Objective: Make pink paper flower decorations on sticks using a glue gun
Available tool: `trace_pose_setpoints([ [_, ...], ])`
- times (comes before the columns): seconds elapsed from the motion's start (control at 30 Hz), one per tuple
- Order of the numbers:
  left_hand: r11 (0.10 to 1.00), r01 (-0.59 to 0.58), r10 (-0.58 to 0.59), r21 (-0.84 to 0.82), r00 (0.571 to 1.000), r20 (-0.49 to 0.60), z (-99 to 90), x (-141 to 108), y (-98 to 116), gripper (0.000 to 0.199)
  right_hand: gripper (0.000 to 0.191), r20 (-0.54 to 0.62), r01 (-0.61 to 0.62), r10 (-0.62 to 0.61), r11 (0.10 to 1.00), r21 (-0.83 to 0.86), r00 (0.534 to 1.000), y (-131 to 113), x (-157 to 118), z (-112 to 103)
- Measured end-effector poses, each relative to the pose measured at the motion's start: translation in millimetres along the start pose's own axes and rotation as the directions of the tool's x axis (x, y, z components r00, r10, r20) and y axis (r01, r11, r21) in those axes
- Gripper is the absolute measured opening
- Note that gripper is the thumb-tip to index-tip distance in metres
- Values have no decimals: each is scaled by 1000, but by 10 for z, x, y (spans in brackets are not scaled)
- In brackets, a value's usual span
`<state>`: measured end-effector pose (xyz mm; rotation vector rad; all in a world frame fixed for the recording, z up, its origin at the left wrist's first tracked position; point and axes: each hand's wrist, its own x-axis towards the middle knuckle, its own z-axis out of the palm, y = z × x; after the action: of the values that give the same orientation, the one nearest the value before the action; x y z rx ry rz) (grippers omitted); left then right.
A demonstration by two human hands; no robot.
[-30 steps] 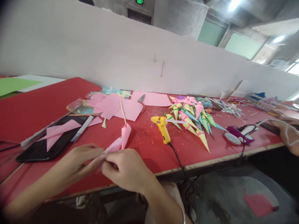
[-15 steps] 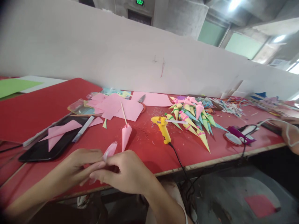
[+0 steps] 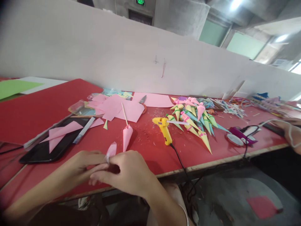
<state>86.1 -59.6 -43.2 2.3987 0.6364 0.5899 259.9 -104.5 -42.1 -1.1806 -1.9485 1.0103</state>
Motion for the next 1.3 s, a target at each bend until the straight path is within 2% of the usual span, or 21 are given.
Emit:
trace_pose_setpoints([
  [0.13, 999, 32, -32, -6, 999, 11, -6, -24, -24, 37, 22, 40, 62, -61, 998, -16, 997, 51, 22, -12],
  [0.23, 999, 14, -13, 48, 1000, -22, -8, -19, -3, 37, 16, 35, 61, -59, 996, -68, 998, 58, 27, -12],
  [0.33, 994, 4, 4, 112, 997, -71, -15, 1, 25, 39, 18, 39, 60, -56, 994, -96, 998, 38, 28, -22],
  [0.47, 994, 18, -8, 104, 996, -92, -21, 23, 41, 42, 24, 55, 64, -59, 992, -106, 997, 10, 26, -19],
  [0.67, 986, -12, 32, 165, 992, -119, 22, 45, 10, 39, 17, -132, 20, -54, 969, -248, 990, 9, 30, 54],
  [0.8, 989, -14, 32, 150, 993, -116, 32, 51, 10, 38, 18, -172, 39, -85, 967, -253, 981, 4, 39, 65],
  [1.03, 999, 39, -43, -25, 989, -141, 9, 46, 81, 38, 24, -165, 134, -142, 989, -62, 976, 8, 43, 69],
  [1.17, 973, -3, -32, -231, 989, -145, 16, 43, 140, 37, 27, -206, 167, -150, 983, 70, 967, -21, 37, 105],
  [1.3, 959, -49, -9, -280, 980, -201, 41, 35, 164, 41, 28, -236, 171, -120, 964, 206, 964, -53, 32, 124],
])
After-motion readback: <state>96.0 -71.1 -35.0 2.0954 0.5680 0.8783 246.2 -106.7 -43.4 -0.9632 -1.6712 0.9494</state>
